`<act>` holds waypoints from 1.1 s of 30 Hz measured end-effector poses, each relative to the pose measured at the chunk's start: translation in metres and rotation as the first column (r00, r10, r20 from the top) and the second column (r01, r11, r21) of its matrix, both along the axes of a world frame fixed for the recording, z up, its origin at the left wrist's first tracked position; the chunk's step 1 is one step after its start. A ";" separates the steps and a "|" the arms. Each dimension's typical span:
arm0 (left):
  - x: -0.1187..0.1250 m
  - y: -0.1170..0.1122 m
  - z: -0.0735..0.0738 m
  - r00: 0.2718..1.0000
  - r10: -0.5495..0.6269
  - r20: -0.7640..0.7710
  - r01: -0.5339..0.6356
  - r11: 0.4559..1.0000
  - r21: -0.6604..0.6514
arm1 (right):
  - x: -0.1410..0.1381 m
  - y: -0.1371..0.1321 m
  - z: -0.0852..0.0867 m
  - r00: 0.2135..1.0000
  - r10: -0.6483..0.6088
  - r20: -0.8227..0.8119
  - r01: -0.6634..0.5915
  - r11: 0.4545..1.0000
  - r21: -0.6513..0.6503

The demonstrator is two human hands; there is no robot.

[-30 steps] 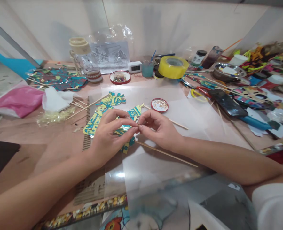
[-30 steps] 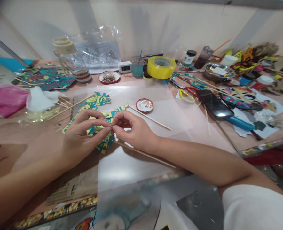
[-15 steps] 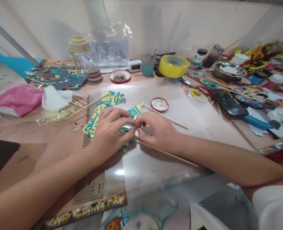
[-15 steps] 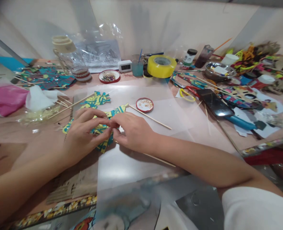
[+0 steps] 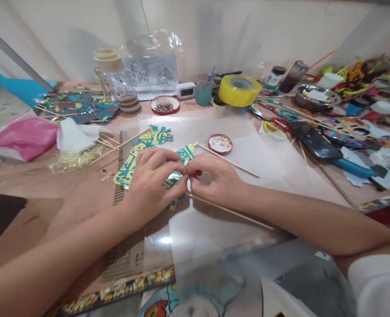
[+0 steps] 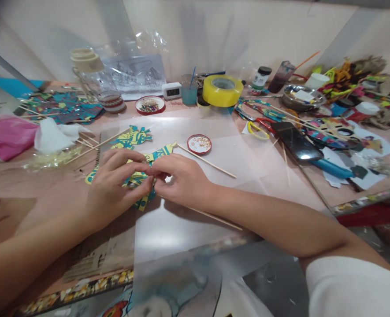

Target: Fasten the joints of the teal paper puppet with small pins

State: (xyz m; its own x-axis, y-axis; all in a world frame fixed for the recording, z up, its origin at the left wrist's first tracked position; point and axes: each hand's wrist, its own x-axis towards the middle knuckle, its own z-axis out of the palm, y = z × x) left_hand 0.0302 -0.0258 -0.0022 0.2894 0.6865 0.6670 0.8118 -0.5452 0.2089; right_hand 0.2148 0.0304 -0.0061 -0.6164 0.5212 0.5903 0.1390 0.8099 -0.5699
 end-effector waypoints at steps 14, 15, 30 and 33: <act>-0.006 0.010 0.010 0.949 -0.029 0.314 0.146 0.922 -0.358 | 0.000 0.003 0.009 0.993 0.032 -0.110 -0.089 0.822 -0.562; -0.012 0.014 0.014 0.957 -0.030 0.287 0.147 0.906 -0.396 | 0.002 0.007 0.013 0.996 0.047 -0.074 -0.081 0.818 -0.570; -0.112 0.080 -0.002 0.864 0.388 -0.321 -0.490 0.796 -0.357 | 0.034 -0.009 0.093 0.989 0.100 -0.106 -0.131 0.928 -0.348; -0.107 0.097 -0.004 0.867 0.375 -0.329 -0.485 0.788 -0.379 | 0.031 -0.013 0.099 0.992 0.082 -0.092 -0.109 0.934 -0.340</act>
State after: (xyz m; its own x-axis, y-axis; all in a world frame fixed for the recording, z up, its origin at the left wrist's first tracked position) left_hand -0.0768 0.0708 -0.0063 -0.0036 0.9752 0.2214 0.9924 -0.0237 0.1205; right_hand 0.2459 0.0176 0.0929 -0.6345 0.6413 0.4315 0.0167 0.5695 -0.8218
